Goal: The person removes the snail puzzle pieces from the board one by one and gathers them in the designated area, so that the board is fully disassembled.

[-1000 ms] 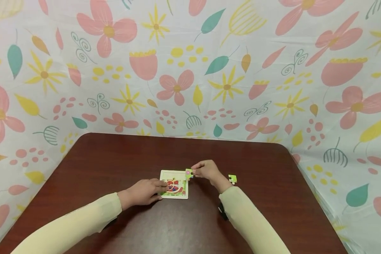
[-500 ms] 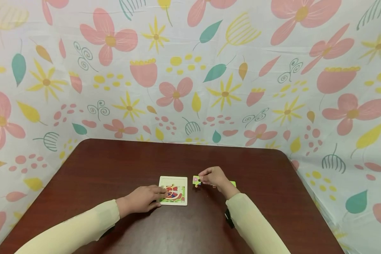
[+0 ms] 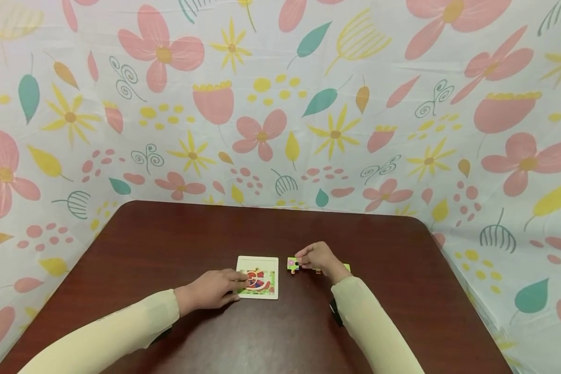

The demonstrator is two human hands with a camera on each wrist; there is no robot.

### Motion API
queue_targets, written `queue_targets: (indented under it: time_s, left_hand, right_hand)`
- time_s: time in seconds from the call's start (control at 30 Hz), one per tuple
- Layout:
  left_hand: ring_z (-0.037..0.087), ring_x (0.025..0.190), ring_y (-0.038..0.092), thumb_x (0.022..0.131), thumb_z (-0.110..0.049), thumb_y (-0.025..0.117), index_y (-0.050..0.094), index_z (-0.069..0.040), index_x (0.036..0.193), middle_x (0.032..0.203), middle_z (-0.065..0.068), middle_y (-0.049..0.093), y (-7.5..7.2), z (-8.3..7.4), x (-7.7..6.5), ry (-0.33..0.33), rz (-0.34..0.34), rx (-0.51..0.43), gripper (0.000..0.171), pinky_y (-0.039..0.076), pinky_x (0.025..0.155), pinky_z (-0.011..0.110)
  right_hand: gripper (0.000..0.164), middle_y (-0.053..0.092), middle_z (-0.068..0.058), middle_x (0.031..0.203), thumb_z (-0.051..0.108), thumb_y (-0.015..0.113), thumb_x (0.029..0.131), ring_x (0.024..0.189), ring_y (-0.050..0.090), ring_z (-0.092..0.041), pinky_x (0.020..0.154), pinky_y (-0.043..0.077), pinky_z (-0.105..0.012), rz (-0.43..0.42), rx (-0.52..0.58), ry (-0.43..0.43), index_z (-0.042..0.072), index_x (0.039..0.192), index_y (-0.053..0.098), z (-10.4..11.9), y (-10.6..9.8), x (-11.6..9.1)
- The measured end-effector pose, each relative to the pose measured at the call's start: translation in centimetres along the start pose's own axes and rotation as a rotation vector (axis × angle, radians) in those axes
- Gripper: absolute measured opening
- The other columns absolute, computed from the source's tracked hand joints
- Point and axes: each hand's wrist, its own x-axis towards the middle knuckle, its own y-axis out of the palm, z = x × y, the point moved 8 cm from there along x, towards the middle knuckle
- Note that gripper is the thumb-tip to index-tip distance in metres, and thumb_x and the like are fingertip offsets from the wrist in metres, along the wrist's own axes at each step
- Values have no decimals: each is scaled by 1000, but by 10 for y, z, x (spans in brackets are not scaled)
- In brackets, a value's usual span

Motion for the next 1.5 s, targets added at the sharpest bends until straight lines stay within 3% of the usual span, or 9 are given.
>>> queue_targets:
  time_s: [0.23, 0.5, 0.77, 1.0, 1.23, 1.5]
  left_hand:
    - [21, 130, 62, 100, -28, 67, 67, -17, 138, 142, 2, 65, -1, 0, -1, -6, -18, -1, 40, 56, 102, 36]
    - [20, 130, 62, 101, -29, 66, 66, -16, 138, 142, 2, 65, -2, 0, -2, -12, -25, -2, 40, 55, 103, 35]
    - [20, 129, 63, 101, -28, 66, 67, -16, 138, 141, 2, 65, -2, -1, -2, -14, -31, -23, 39, 55, 102, 35]
    - [20, 128, 63, 100, -27, 67, 67, -16, 137, 141, 2, 66, -1, -2, -3, -16, -36, -26, 39, 56, 101, 35]
    - [20, 128, 63, 100, -27, 67, 67, -16, 138, 141, 2, 65, 1, -1, -3, -16, -39, -30, 40, 56, 101, 35]
    - [20, 129, 62, 100, -27, 66, 66, -17, 139, 142, 2, 65, 3, 2, -3, -23, -44, -36, 40, 56, 102, 36]
  right_hand:
    - [19, 76, -14, 96, -3, 63, 96, 77, 69, -11, 75, 63, -29, 0, -12, 30, -14, 111, 71, -2, 0, 3]
    - [20, 78, -20, 98, -4, 67, 93, 75, 70, -11, 78, 64, -34, 1, -78, -18, -16, 108, 72, 5, 3, 4]
    - [17, 77, -21, 97, 0, 69, 91, 79, 72, -18, 81, 64, -42, -86, -135, -7, -11, 102, 76, 2, 5, 2]
    - [15, 78, -16, 96, 5, 70, 90, 74, 71, -14, 69, 62, -34, -163, -151, 15, -5, 98, 79, -6, 3, 3]
    - [14, 76, -21, 98, 1, 70, 91, 78, 72, -20, 71, 63, -36, -179, -175, -36, -8, 97, 78, 2, 7, -3]
    - [12, 76, -18, 88, -1, 68, 87, 67, 65, -16, 60, 59, -28, -219, -320, -69, -6, 89, 79, 11, 9, -1]
